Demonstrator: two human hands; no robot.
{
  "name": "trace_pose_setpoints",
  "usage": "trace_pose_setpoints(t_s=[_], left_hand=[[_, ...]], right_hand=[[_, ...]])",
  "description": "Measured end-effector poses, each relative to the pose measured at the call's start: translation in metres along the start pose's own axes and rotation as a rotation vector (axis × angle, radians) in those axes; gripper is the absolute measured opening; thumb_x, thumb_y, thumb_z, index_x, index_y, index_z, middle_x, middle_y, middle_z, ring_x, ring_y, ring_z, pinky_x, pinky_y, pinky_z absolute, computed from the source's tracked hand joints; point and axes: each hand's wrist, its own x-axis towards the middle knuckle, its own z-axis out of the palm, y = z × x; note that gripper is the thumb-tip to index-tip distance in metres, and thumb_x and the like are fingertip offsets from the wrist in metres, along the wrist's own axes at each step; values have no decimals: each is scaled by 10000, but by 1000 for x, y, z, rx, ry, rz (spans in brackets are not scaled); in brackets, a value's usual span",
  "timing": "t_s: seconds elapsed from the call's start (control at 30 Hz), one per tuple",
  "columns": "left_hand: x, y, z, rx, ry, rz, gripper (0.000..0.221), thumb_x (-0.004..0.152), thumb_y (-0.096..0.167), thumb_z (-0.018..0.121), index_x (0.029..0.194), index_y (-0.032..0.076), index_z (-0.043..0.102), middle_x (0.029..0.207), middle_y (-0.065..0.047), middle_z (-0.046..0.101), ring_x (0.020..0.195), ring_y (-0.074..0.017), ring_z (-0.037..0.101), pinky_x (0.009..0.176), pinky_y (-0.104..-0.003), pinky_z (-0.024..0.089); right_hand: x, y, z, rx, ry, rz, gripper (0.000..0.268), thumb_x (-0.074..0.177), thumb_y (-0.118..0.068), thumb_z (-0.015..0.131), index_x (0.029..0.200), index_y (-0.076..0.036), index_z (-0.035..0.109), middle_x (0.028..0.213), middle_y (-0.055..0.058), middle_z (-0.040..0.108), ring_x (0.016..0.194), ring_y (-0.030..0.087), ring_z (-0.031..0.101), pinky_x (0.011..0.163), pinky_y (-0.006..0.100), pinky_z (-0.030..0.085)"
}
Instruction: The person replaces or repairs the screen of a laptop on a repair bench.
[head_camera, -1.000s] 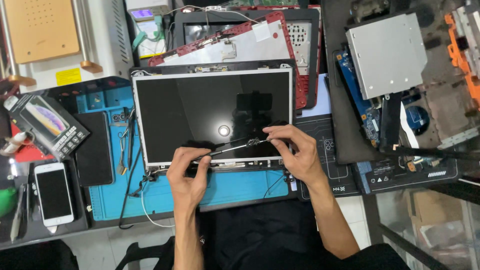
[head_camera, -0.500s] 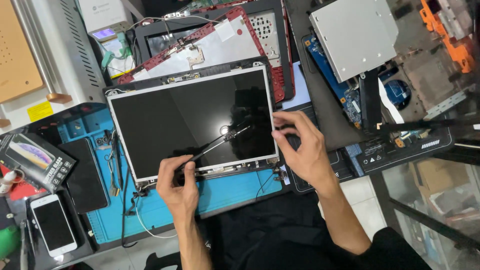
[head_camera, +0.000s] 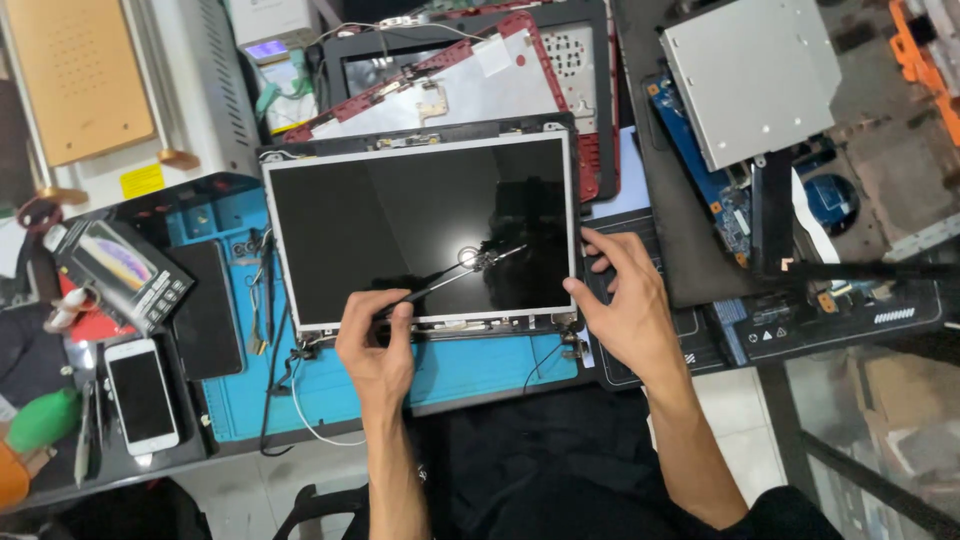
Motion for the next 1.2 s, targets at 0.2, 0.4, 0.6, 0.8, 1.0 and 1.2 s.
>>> trace_pose_setpoints(t_s=[0.2,0.4,0.6,0.8,1.0,1.2], left_hand=[[2,2,0,22,31,-9,125,879,-1,747,999,17,721,938,-85,679,861,-198,643,741,-286,486],[4,2,1,-49,63,29,132,869,-13,738,997,18,722,945,-86,687,886,-208,665,812,-305,521],[3,2,-3,-94,43,-53,129,884,-4,743,1011,12,725,960,-87,686,871,-188,648,756,-280,499],[1,-3,-4,-114,44,-29,133,881,-3,750,1010,15,726,964,-89,684,882,-181,647,749,-276,491],[5,6,-7,-52,49,-32,145,859,-16,753,999,19,732,946,-87,701,851,-196,653,723,-283,478],[8,2,-1,-121,27,-105,133,877,-14,749,1006,17,732,952,-69,689,821,-164,623,692,-256,465]], right_hand=[[12,6,5,-9,47,-113,540,770,-27,813,1286,-31,655,1111,85,665,926,187,654,707,305,513],[16,34,15,263,11,-34,515,791,24,799,1276,21,624,1154,90,654,938,128,638,720,247,516],[18,39,13,465,-48,44,547,809,64,771,1323,32,587,1161,95,663,941,122,641,824,238,534],[17,47,14,625,-63,46,559,812,82,755,1338,37,572,1177,88,644,980,119,627,867,241,533],[18,55,18,689,-51,28,558,828,111,743,1352,51,559,1197,94,633,1019,118,613,897,243,526],[28,39,14,614,-3,61,551,837,114,735,1364,56,587,1178,106,664,1014,120,644,883,236,536]])
